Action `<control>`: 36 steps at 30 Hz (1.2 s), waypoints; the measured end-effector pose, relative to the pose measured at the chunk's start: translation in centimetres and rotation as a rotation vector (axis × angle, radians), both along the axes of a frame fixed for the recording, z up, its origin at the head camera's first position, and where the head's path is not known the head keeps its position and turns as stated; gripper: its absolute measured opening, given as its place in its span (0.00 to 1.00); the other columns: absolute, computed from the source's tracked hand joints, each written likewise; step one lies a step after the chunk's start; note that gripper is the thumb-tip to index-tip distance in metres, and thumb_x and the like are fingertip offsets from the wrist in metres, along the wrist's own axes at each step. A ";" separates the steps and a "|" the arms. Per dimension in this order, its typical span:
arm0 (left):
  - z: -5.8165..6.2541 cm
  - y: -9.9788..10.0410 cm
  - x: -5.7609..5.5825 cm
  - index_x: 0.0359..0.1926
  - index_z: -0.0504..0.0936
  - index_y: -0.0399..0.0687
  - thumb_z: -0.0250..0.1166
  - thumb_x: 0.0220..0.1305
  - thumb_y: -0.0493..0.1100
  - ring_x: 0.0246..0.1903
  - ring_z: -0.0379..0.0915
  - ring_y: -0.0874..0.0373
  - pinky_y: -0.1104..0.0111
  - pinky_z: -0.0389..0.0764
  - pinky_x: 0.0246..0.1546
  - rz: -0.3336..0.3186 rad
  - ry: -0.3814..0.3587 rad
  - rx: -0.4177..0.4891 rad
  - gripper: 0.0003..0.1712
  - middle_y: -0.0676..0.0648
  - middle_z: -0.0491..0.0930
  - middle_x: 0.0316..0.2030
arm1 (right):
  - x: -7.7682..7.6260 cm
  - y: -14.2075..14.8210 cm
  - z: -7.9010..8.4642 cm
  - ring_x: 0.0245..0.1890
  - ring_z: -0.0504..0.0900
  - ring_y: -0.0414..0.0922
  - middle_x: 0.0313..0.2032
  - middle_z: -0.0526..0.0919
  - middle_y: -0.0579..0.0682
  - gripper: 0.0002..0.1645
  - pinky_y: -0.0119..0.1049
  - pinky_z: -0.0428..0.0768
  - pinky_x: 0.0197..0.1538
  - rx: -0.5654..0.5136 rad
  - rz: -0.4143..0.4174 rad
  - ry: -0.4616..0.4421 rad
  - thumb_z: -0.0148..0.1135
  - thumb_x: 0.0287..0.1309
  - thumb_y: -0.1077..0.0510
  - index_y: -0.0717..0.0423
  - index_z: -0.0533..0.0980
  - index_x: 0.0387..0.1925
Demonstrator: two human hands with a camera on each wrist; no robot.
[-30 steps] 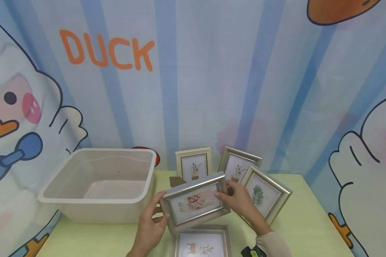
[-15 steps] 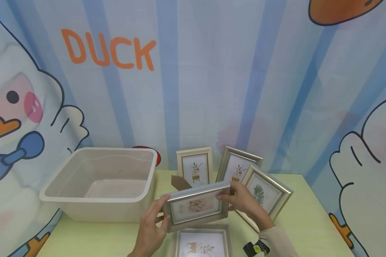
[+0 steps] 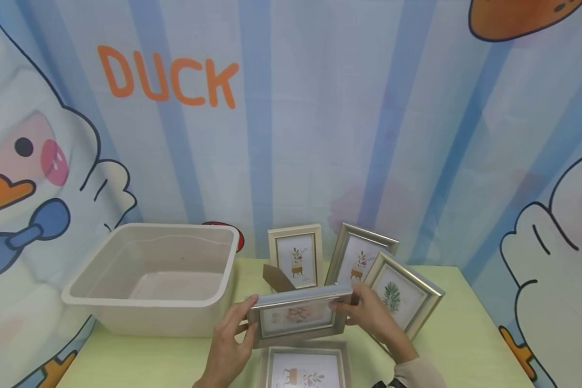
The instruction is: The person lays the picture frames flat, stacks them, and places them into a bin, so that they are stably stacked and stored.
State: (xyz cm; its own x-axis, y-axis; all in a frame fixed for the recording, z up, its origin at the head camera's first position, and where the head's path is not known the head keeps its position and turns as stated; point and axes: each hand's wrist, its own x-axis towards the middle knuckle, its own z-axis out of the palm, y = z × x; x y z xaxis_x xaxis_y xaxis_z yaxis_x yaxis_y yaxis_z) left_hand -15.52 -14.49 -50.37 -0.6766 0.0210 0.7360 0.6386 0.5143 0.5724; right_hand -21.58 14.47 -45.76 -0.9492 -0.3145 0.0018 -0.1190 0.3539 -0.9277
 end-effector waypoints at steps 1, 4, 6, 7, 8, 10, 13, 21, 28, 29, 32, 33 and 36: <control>0.0 0.0 -0.1 0.63 0.76 0.44 0.68 0.41 0.13 0.41 0.84 0.50 0.75 0.87 0.36 -0.005 0.010 0.001 0.45 0.44 0.82 0.45 | 0.1 0.0 -0.3 0.34 0.83 0.46 0.34 0.85 0.55 0.19 0.42 0.89 0.36 -0.002 -0.008 0.016 0.70 0.58 0.58 0.67 0.80 0.47; 0.0 -0.1 -0.3 0.62 0.77 0.43 0.69 0.45 0.16 0.40 0.84 0.54 0.74 0.87 0.37 -0.008 0.030 0.002 0.41 0.45 0.83 0.43 | 0.5 0.1 -1.1 0.31 0.82 0.44 0.33 0.86 0.55 0.19 0.37 0.87 0.33 -0.004 -0.035 0.073 0.71 0.56 0.59 0.66 0.81 0.46; 0.0 -0.2 -0.3 0.61 0.78 0.43 0.69 0.45 0.17 0.38 0.84 0.58 0.74 0.87 0.37 -0.009 0.028 0.006 0.40 0.44 0.84 0.44 | 0.8 0.0 -1.6 0.31 0.83 0.43 0.34 0.86 0.56 0.17 0.33 0.85 0.33 0.000 -0.053 0.127 0.72 0.55 0.59 0.65 0.81 0.44; -0.1 -0.2 -0.3 0.61 0.78 0.44 0.69 0.45 0.18 0.37 0.84 0.59 0.74 0.87 0.37 -0.010 0.022 0.009 0.39 0.44 0.85 0.44 | 0.9 0.0 -1.8 0.32 0.84 0.42 0.35 0.87 0.56 0.16 0.32 0.85 0.35 0.006 -0.063 0.160 0.72 0.55 0.60 0.65 0.82 0.44; -0.1 -0.2 -0.3 0.60 0.78 0.44 0.69 0.45 0.18 0.37 0.84 0.61 0.73 0.87 0.37 -0.010 0.017 0.011 0.39 0.43 0.85 0.45 | 1.1 0.0 -2.1 0.34 0.85 0.41 0.35 0.88 0.55 0.15 0.32 0.85 0.38 0.014 -0.076 0.196 0.72 0.54 0.60 0.64 0.82 0.43; 0.0 -0.3 -0.4 0.59 0.79 0.42 0.68 0.44 0.17 0.37 0.84 0.62 0.73 0.87 0.38 -0.022 0.010 0.024 0.38 0.42 0.85 0.45 | 1.4 -0.2 -2.8 0.37 0.87 0.39 0.36 0.89 0.53 0.13 0.32 0.85 0.43 0.026 -0.113 0.260 0.74 0.52 0.61 0.61 0.83 0.40; 0.2 -0.4 -0.5 0.56 0.80 0.41 0.67 0.43 0.17 0.37 0.84 0.64 0.75 0.86 0.40 -0.047 0.002 0.036 0.36 0.44 0.86 0.41 | 2.1 -0.4 -3.7 0.38 0.86 0.35 0.35 0.89 0.50 0.12 0.32 0.85 0.47 0.023 -0.163 0.329 0.75 0.48 0.63 0.57 0.84 0.37; 0.8 -1.5 -0.6 0.60 0.78 0.41 0.65 0.42 0.17 0.49 0.80 0.64 0.68 0.86 0.47 -0.261 -0.180 0.044 0.40 0.37 0.84 0.48 | 3.6 -0.3 -5.5 0.38 0.83 0.30 0.36 0.88 0.49 0.13 0.30 0.86 0.43 -0.107 -0.235 0.359 0.74 0.46 0.68 0.52 0.84 0.34; 2.1 -2.7 -0.9 0.75 0.62 0.46 0.66 0.40 0.19 0.72 0.56 0.71 0.59 0.80 0.60 -0.402 -0.367 0.001 0.57 0.33 0.59 0.74 | 4.1 -0.1 -6.4 0.40 0.85 0.32 0.38 0.90 0.50 0.13 0.30 0.86 0.43 -0.131 -0.252 0.362 0.74 0.48 0.65 0.52 0.85 0.38; 2.3 -2.8 -0.9 0.77 0.58 0.49 0.65 0.38 0.19 0.74 0.51 0.69 0.57 0.78 0.63 -0.407 -0.403 -0.018 0.61 0.35 0.55 0.76 | 4.1 -0.1 -6.6 0.41 0.85 0.33 0.38 0.90 0.51 0.13 0.30 0.85 0.43 -0.127 -0.244 0.394 0.73 0.48 0.65 0.53 0.85 0.38; 2.9 -2.8 -1.0 0.80 0.45 0.60 0.65 0.35 0.19 0.77 0.44 0.56 0.53 0.71 0.68 -0.415 -0.532 -0.073 0.72 0.40 0.45 0.79 | 4.1 -0.1 -7.2 0.45 0.85 0.35 0.39 0.90 0.55 0.13 0.26 0.84 0.46 -0.131 -0.216 0.474 0.72 0.49 0.66 0.59 0.85 0.40; 3.1 -2.7 -1.0 0.80 0.41 0.62 0.65 0.34 0.19 0.78 0.43 0.51 0.51 0.69 0.68 -0.420 -0.571 -0.080 0.74 0.41 0.43 0.80 | 4.1 -0.1 -7.4 0.46 0.85 0.35 0.39 0.90 0.56 0.13 0.25 0.83 0.47 -0.133 -0.206 0.500 0.72 0.49 0.67 0.60 0.84 0.40; 3.4 -2.6 -1.2 0.80 0.34 0.65 0.64 0.34 0.19 0.78 0.40 0.42 0.47 0.65 0.70 -0.440 -0.638 -0.106 0.77 0.42 0.38 0.80 | 4.1 -0.1 -7.8 0.46 0.85 0.34 0.38 0.90 0.58 0.15 0.23 0.82 0.48 -0.148 -0.200 0.550 0.72 0.47 0.69 0.61 0.84 0.40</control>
